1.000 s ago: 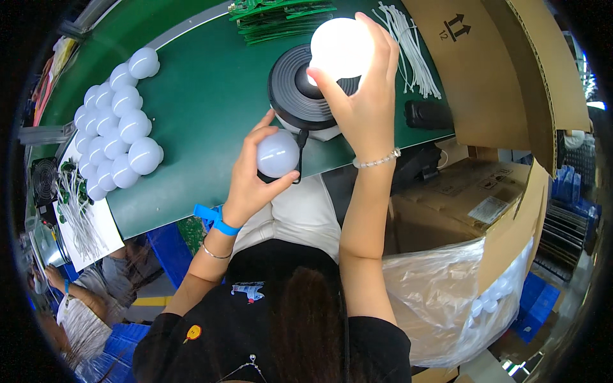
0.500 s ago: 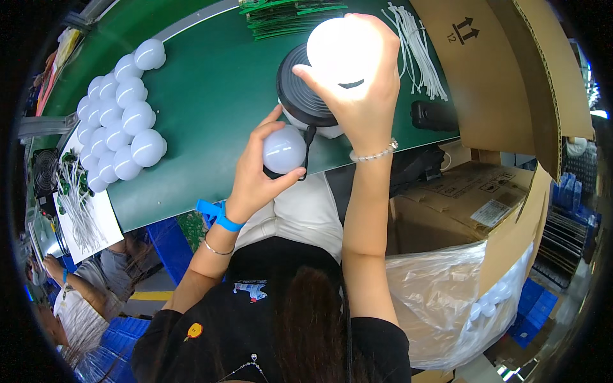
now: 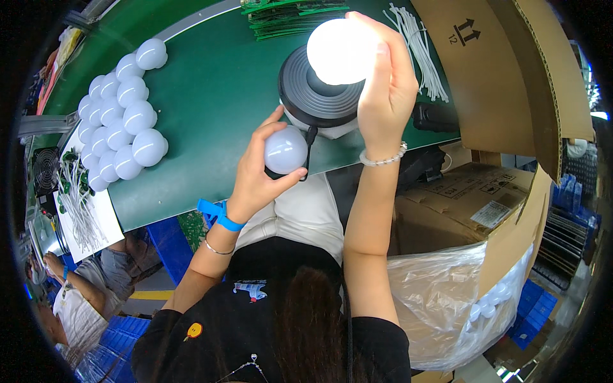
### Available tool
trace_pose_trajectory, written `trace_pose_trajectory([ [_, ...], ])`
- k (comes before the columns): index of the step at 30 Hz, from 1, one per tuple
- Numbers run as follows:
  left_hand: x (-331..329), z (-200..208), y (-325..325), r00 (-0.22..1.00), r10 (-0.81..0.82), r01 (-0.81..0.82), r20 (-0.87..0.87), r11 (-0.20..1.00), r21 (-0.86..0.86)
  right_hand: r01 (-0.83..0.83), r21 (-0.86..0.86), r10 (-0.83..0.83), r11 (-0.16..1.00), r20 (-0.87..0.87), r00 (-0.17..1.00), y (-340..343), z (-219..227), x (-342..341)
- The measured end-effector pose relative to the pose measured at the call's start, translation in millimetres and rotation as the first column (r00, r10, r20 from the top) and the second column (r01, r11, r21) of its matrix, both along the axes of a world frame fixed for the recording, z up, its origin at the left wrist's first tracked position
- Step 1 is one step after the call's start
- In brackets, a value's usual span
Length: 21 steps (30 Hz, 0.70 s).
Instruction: Testing LED light bulb globes on a powered test fixture and organizing circuit board components on an assembly line.
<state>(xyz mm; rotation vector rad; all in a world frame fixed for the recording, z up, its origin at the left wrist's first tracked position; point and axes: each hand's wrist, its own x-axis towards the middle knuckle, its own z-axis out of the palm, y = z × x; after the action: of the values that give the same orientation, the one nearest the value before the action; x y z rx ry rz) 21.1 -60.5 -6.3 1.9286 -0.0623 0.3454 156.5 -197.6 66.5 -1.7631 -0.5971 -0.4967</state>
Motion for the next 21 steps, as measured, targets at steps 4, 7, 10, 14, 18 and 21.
trace_pose_trajectory([
  [4,0.1,0.3,0.1,1.0,0.004,-0.004,-0.005,1.0,0.014,-0.187,0.057,0.19,0.981,-0.061,0.98,-10.9,-0.1,-2.0],
  [7,-0.5,0.5,0.2,1.0,0.003,-0.003,-0.018,1.0,0.012,-0.241,-0.117,0.235,0.963,-0.063,0.97,-17.5,0.3,-6.3],
  [10,-0.5,0.9,0.1,1.0,0.006,-0.005,-0.021,1.0,0.014,-0.11,-0.333,0.134,0.936,0.051,0.99,-14.9,-2.3,-4.9],
  [14,-0.8,2.2,0.5,1.0,-0.004,0.004,-0.016,1.0,0.022,-0.146,-0.164,0.175,0.976,0.181,0.968,2.4,-10.4,11.8],
  [18,-0.9,2.2,-0.4,1.0,0.001,-0.001,-0.021,1.0,0.003,-0.115,-0.09,0.13,0.989,0.178,0.976,8.5,-13.7,18.4],
  [21,0.0,0.4,-1.1,1.0,0.004,-0.004,-0.015,1.0,-0.008,0.024,-0.302,0.043,0.953,0.215,0.976,-3.6,-7.9,11.6],
])
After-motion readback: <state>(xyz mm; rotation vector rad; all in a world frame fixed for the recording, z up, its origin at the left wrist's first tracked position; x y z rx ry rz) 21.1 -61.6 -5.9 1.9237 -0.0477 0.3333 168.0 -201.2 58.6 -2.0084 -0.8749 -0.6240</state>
